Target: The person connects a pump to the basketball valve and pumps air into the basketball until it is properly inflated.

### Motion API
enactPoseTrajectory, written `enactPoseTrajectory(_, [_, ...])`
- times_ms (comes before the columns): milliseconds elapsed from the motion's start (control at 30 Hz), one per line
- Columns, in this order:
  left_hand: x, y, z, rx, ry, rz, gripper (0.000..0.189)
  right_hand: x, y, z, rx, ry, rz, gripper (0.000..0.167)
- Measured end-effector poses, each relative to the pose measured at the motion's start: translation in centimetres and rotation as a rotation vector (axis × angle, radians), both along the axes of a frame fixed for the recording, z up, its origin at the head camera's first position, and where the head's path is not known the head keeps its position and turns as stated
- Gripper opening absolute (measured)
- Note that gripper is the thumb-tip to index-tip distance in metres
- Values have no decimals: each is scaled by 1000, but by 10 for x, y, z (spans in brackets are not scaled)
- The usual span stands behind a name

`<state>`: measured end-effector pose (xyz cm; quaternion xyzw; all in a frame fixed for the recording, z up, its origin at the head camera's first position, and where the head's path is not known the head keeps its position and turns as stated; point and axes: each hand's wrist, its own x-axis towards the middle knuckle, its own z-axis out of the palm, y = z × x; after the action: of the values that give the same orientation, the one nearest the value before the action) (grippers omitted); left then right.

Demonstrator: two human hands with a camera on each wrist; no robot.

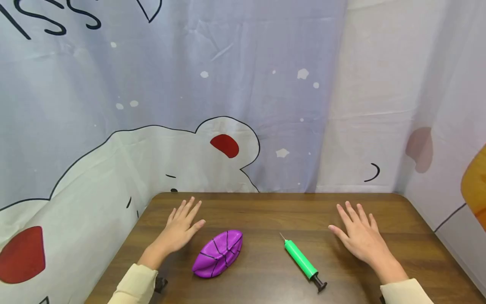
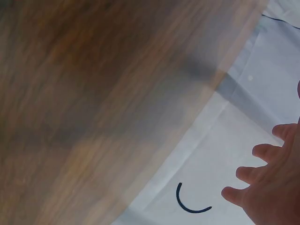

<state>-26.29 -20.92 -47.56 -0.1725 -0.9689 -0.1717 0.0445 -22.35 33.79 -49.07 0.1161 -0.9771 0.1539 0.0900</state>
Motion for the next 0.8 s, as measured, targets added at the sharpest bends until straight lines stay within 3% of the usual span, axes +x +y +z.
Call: enactPoseTrajectory(800, [30,48,10,-12,31,-104,72,18,-48,0,-20,37,68,75])
